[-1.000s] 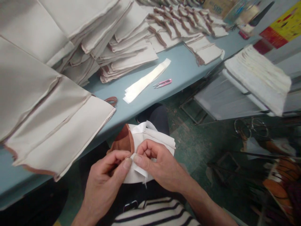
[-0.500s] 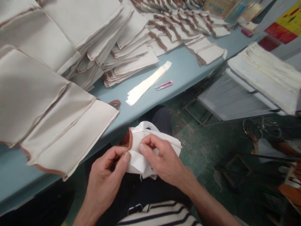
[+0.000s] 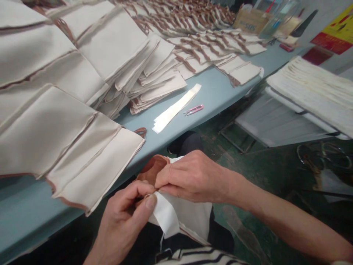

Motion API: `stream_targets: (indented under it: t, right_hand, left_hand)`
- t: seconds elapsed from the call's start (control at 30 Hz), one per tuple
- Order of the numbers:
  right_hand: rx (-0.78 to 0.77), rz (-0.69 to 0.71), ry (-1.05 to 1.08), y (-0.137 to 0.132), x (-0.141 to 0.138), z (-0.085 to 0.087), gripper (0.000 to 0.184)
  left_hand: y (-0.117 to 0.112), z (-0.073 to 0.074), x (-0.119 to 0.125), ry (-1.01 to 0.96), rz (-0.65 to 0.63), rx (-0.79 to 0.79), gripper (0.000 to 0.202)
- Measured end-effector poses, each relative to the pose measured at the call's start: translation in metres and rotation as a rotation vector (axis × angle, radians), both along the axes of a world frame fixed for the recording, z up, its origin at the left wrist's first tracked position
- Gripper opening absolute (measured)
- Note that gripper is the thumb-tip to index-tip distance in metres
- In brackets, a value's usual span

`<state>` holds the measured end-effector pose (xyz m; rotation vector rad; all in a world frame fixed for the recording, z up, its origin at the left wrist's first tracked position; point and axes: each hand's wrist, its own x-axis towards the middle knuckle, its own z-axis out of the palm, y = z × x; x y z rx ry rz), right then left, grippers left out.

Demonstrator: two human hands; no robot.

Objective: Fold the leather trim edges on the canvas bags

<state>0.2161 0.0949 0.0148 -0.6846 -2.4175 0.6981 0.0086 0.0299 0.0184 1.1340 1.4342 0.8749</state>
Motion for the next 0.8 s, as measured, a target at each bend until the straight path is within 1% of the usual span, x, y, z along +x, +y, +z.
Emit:
stream_targets:
  t: [0.07, 0.2, 0.27, 0.33, 0.43, 0.5, 0.57, 0.63, 0.7, 0.8]
  right_hand:
    - [0.062, 0.022, -0.045, -0.002, 0.002, 0.0, 0.029]
    - [0.076, 0.063, -0.156, -0.003, 0.007, 0.011, 0.038]
    - [0.063, 0.066, -0.173, -0.003, 0.007, 0.016, 0.038]
    - [0.063, 0.04, -0.147, -0.004, 0.004, 0.017, 0.036]
    - [0.129, -0.035, -0.104, -0.006, -0.004, 0.012, 0.034]
    - [0.181, -0.087, -0.089, -0.006, -0.007, 0.006, 0.031]
    - [0.18, -0.124, -0.077, -0.004, -0.008, 0.001, 0.025]
    - [0.138, -0.128, -0.066, -0.001, -0.008, 0.0, 0.023]
    - [0.102, -0.1, -0.066, 0.001, -0.007, 0.001, 0.022]
    - [0.136, -0.093, -0.095, 0.002, -0.01, 0.005, 0.024]
  left_hand:
    - [0.0, -0.002, -0.001, 0.012, -0.025, 0.012, 0.02]
    - [0.0, -0.008, -0.007, 0.03, -0.104, 0.043, 0.022]
    - [0.0, -0.013, -0.01, 0.032, -0.161, 0.072, 0.024]
    - [0.0, -0.016, -0.012, 0.05, -0.183, 0.08, 0.027]
    - [0.0, -0.019, -0.014, 0.066, -0.194, 0.072, 0.03]
    - [0.002, -0.019, -0.014, 0.041, -0.239, 0.085, 0.03]
    - [0.005, -0.018, -0.014, 0.018, -0.268, 0.099, 0.028]
    - [0.008, -0.018, -0.014, 0.009, -0.252, 0.092, 0.026]
    - [0.01, -0.017, -0.013, -0.004, -0.227, 0.072, 0.027]
    - [0.011, -0.016, -0.01, -0.018, -0.166, 0.017, 0.027]
